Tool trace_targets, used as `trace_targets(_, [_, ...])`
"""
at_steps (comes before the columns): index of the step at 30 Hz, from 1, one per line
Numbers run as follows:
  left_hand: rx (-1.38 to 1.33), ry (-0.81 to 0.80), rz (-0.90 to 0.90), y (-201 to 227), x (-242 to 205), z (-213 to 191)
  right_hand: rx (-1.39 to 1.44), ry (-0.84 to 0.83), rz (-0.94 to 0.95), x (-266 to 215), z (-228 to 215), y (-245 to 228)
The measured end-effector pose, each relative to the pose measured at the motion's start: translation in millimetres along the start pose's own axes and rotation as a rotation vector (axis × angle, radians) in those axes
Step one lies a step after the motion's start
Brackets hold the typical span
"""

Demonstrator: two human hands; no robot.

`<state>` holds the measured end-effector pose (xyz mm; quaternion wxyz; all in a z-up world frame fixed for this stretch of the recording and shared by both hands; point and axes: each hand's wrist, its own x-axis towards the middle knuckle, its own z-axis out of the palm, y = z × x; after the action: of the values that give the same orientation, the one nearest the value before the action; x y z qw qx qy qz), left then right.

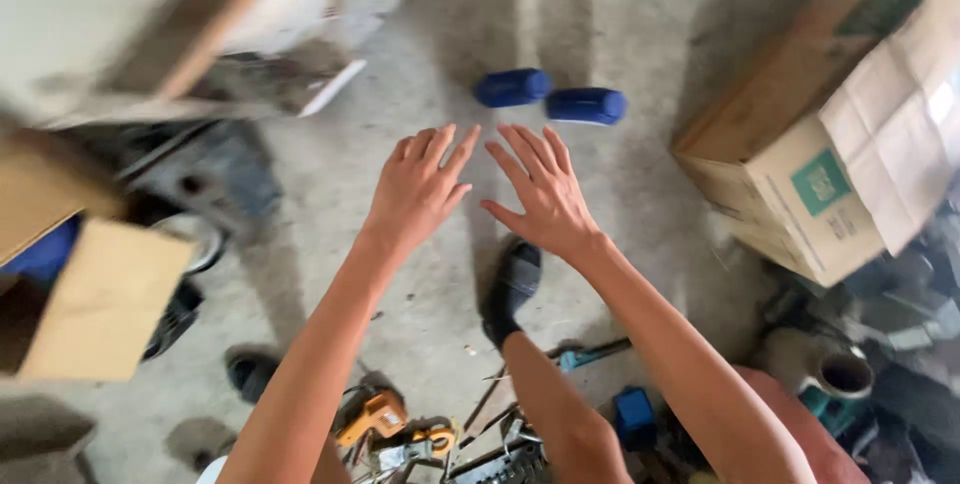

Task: The person picks up a small box from a shelf, places it on a workbench, then retrieves a green box labeled 'HIGH PRESSURE WASHER PUMP' and places it on the same bench. They open the green box, remove a black pump, and place it on the bench. Finally, they remove several blue plastic bottles from a cardboard box on the floor and place them nearby.

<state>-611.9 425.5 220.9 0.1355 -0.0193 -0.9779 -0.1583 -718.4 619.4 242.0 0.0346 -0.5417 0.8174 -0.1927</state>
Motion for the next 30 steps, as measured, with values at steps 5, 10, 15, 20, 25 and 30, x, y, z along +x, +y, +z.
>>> trace_targets(5, [0.002,0.048,-0.127,-69,-118,-92,0.089,-0.035,-0.155,57,46,-136])
trace_targets(10, [0.01,0.142,-0.252,-143,-245,-157,0.174,-0.069,-0.302,106,110,-265])
trace_targets(15, [0.043,0.219,-0.462,-221,-363,-175,0.348,-0.156,-0.331,140,196,-370])
trace_targets(20, [0.056,0.225,-0.696,-301,-450,-163,0.459,-0.327,-0.284,173,287,-442])
trace_targets(25, [0.095,0.272,-0.771,-381,-483,-144,0.58,-0.349,-0.276,215,384,-496])
trace_targets(30, [0.222,0.216,-0.69,-430,-470,-144,0.453,-0.026,-0.195,258,425,-504])
